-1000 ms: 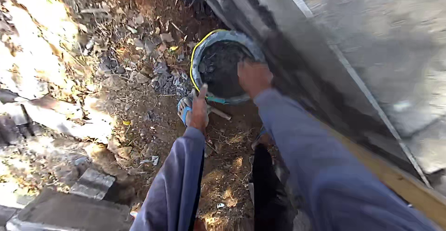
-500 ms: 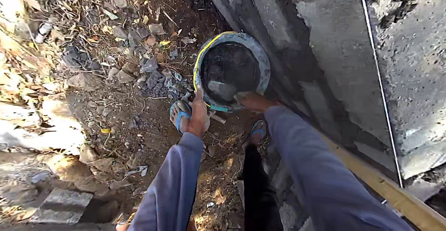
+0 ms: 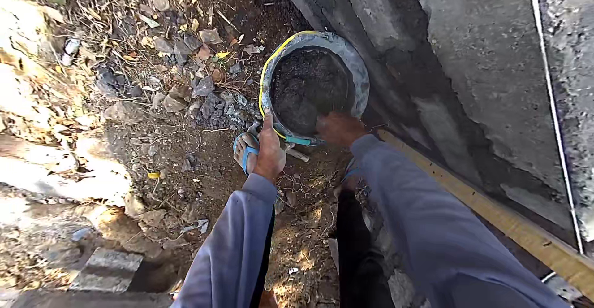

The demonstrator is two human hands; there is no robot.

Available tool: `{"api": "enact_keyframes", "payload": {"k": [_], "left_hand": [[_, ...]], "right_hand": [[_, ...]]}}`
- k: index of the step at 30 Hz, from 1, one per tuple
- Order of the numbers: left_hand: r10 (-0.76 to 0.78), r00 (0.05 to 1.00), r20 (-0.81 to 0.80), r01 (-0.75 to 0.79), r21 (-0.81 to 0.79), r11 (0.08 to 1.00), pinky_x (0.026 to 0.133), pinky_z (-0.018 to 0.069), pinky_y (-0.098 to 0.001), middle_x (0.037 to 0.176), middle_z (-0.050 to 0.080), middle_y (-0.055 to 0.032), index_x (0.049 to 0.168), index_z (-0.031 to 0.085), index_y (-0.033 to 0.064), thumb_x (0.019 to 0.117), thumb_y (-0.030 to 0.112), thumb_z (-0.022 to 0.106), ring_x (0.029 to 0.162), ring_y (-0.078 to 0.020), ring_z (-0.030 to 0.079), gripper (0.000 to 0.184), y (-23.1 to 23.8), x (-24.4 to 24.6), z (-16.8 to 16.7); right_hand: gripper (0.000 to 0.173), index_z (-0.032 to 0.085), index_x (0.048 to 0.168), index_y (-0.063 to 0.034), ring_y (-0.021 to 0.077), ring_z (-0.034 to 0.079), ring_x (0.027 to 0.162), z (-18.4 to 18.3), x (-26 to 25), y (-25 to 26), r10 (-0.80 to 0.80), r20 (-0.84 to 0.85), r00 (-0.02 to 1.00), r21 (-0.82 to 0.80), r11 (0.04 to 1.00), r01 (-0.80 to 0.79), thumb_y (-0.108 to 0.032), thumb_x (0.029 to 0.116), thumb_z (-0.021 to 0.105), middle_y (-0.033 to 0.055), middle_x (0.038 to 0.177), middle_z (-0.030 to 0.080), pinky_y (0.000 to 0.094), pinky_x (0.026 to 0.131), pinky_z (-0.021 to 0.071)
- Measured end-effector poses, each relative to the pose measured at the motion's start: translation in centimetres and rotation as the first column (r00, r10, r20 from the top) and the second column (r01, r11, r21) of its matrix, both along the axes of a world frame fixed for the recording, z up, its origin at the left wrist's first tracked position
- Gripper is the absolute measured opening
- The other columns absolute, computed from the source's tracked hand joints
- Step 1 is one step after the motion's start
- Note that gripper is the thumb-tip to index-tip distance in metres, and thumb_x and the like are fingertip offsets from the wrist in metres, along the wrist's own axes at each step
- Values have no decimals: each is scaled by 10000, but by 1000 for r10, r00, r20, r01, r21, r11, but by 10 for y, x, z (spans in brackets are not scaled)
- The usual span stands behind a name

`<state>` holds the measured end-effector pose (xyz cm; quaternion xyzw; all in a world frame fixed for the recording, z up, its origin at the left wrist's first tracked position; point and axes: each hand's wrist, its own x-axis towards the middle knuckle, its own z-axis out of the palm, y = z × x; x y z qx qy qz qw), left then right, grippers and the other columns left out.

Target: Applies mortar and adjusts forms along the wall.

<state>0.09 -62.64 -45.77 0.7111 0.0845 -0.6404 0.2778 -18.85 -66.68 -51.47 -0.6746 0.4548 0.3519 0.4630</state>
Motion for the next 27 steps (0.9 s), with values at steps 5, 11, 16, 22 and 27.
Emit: {"api": "enact_keyframes", "payload": {"k": [5,11,16,22,27], "left_hand": [[-125,992,27,127,-77,989,950,520,-577,1409,581,-83,1475,490,226,968,713,470,1241,-290,582,703,5,3,7],[-205,958,200,241,-173,955,727,562,-290,993,650,66,1223,565,181,1100,490,311,851,-52,635,418,35,8,82],[-342,867,362,398,-92,913,1033,462,-446,1587,389,-118,1595,259,112,1104,484,264,1352,-210,490,616,76,23,140],[-510,620,597,713,-158,683,1050,494,-446,1564,387,-253,1583,281,5,1070,342,419,1347,-279,518,629,86,-36,218],[-483,456,747,889,-407,209,1149,418,-366,1471,509,-277,1471,427,-101,1034,395,444,1369,-263,523,661,46,-165,266]], "right_hand": [[392,650,962,-99,341,676,851,22,-41,8,-181,165,970,14,983,181,-383,1090,411,139,835,652,576,739,527],[317,731,1175,-108,339,695,1070,144,-55,41,-543,201,816,-26,829,558,-355,1034,592,161,1109,731,592,950,534],[372,667,1044,-67,352,686,877,241,-112,126,-617,283,735,41,773,633,-363,1075,445,162,872,675,586,760,535],[433,672,1051,-71,380,688,859,380,-217,260,-761,106,641,102,649,754,-404,1084,398,188,844,669,607,764,531],[403,692,1166,3,381,672,1031,458,-330,343,-853,-86,514,97,506,857,-320,1100,461,245,1039,700,563,961,483]]}}
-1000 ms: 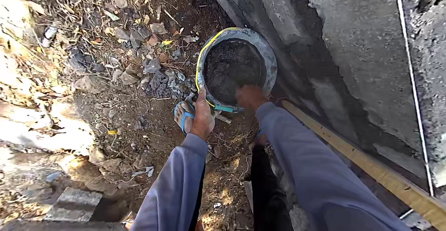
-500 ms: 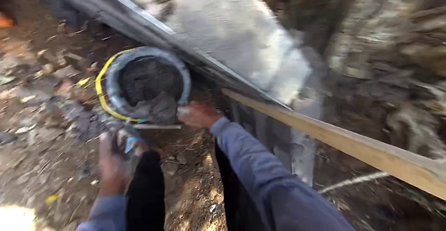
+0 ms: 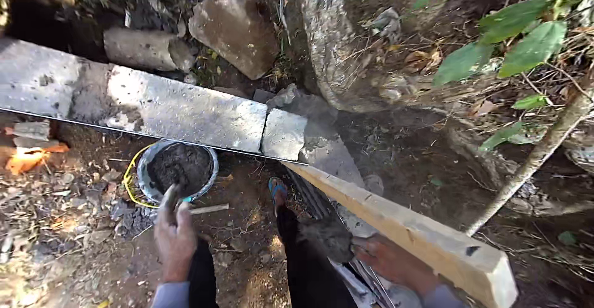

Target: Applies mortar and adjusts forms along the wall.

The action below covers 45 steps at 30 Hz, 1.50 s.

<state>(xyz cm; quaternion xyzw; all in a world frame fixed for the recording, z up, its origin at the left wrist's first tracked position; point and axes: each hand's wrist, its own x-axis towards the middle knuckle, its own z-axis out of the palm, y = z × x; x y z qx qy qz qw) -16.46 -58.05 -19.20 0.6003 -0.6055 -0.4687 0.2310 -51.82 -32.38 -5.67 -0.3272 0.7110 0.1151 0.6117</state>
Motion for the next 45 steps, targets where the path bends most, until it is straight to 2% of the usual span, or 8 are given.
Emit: {"api": "enact_keyframes", "payload": {"k": [2,3,6,10,14,18,23,45], "left_hand": [[-146,987,-61,147,5,989,1162,416,-403,1482,518,-232,1473,456,-62,1045,439,435,1382,-261,513,659,-24,-65,12],[-211,974,-80,213,16,977,1161,417,-424,1471,536,-216,1467,479,-42,1047,451,423,1375,-262,521,650,-35,-98,15],[-409,902,-140,419,46,907,1167,396,-469,1496,533,-157,1489,484,28,1059,457,340,1392,-253,504,624,-62,-187,9],[-471,862,-188,503,196,842,1175,358,-553,1548,500,-86,1528,477,155,1080,570,236,1427,-273,465,657,-84,-267,4],[-287,909,-304,384,340,858,1209,329,-490,1575,472,-27,1558,432,195,1048,669,148,1459,-213,422,752,-94,-314,-7],[-395,915,-79,394,386,835,1180,306,-603,1597,412,-165,1557,410,96,1048,669,127,1473,-351,384,817,-97,-339,-19],[-598,783,171,486,431,760,1142,311,-667,1465,499,-316,1440,501,-57,1065,610,52,1410,-452,443,887,-116,-362,-28],[-461,888,-5,422,412,808,1263,168,-540,1696,199,-161,1641,195,87,1068,612,92,1565,-293,207,784,-91,-337,-7]], "right_hand": [[404,714,1191,-25,298,718,982,-19,-52,78,1,-123,992,-399,915,-50,-350,1074,503,193,1051,733,456,922,580],[398,687,1268,-51,318,697,1073,-12,-75,77,31,-160,987,-324,943,-82,-345,1070,506,196,1145,717,480,980,560],[389,714,1197,-55,433,682,1048,25,-114,-12,52,-231,971,-33,998,-61,-354,1076,497,249,1059,714,647,928,505],[469,674,1119,-74,415,690,929,4,-148,-76,94,-340,936,-236,955,-181,-426,1084,366,209,920,689,643,815,518],[455,690,1216,-33,431,701,1029,-38,-132,-137,-53,-514,856,-465,856,-226,-392,1061,458,231,1101,718,636,849,536],[473,495,1500,-62,433,600,1257,-100,-97,-190,-56,-485,873,-376,914,-150,-264,1073,473,240,1438,559,606,988,510],[443,518,1475,-75,407,645,1170,-106,-94,-202,-75,-464,882,-362,926,-111,-225,1059,507,216,1386,580,555,937,541],[426,589,1398,-50,391,659,1172,-85,-104,-176,-12,-379,925,-370,919,-140,-298,1072,470,210,1325,647,568,968,516]]}}
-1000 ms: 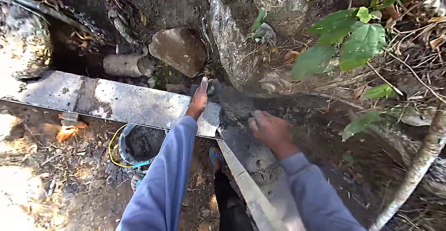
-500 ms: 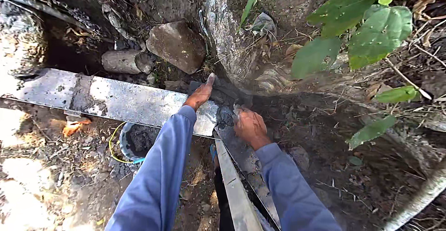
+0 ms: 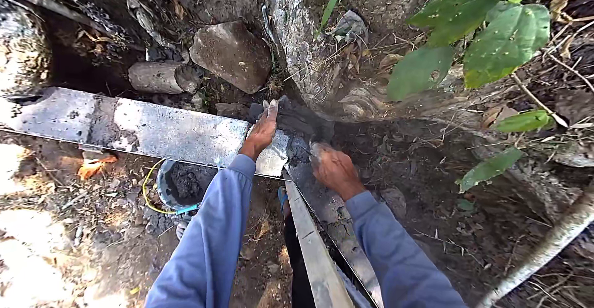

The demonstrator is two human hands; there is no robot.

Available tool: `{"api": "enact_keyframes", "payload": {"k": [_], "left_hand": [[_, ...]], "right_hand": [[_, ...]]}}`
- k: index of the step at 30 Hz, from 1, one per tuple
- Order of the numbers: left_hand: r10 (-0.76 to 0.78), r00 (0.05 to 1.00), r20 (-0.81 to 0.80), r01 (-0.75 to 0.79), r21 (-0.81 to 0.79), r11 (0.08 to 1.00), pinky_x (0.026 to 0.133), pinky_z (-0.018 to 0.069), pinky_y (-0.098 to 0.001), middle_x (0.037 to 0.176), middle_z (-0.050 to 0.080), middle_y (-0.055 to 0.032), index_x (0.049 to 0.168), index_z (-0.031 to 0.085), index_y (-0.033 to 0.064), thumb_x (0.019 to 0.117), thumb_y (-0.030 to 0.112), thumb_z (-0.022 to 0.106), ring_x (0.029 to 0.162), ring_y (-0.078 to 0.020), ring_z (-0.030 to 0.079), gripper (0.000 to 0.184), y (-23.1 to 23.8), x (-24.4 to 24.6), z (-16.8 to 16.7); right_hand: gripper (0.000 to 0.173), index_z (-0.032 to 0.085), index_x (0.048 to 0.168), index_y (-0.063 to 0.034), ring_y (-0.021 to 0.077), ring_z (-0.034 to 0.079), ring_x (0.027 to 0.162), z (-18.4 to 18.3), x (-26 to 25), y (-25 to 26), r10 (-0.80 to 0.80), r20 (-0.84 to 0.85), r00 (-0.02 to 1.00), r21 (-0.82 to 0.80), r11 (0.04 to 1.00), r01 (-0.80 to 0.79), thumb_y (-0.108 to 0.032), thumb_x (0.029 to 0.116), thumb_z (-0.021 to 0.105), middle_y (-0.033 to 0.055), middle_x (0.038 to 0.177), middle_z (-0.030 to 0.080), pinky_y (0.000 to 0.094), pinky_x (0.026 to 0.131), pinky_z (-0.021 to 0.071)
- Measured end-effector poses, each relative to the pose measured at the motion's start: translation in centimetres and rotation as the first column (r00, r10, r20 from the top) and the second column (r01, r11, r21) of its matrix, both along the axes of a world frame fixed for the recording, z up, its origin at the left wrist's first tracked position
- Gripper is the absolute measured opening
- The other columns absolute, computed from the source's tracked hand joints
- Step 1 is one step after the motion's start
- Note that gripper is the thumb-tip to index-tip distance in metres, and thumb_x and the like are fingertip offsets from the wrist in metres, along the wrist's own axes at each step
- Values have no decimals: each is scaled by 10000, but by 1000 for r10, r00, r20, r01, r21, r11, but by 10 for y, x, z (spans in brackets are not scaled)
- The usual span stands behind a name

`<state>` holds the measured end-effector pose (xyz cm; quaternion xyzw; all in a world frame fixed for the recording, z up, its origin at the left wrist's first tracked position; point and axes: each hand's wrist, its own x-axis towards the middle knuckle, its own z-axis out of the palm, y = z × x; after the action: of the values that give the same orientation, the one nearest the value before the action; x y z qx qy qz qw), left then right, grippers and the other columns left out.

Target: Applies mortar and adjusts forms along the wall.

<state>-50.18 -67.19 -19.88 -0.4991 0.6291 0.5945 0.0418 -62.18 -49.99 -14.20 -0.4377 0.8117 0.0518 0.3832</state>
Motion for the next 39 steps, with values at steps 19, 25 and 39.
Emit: {"api": "enact_keyframes", "payload": {"k": [19,25,39], "left_hand": [[311,950,22,-272,-427,862,1120,445,-372,1353,634,-222,1408,542,-71,1087,456,245,1271,-231,616,685,189,236,13],[388,905,172,-324,-310,894,1094,454,-433,1312,661,-211,1411,564,-25,1087,371,276,1235,-266,634,587,228,270,4],[546,796,261,-580,70,812,1064,488,-456,1379,604,-208,1431,529,-15,1075,227,503,1246,-260,610,430,233,354,-42]], "right_hand": [[547,515,1485,-52,366,626,1241,-14,16,14,-197,51,979,80,978,193,-413,1121,325,209,1289,674,541,1057,471],[477,573,1313,-29,405,665,1110,-20,12,44,-291,136,947,121,954,275,-399,1124,340,243,1114,685,585,950,508],[416,631,1301,-5,389,686,1058,47,129,219,-344,126,931,436,862,259,-323,1089,465,244,1088,706,586,958,511]]}}
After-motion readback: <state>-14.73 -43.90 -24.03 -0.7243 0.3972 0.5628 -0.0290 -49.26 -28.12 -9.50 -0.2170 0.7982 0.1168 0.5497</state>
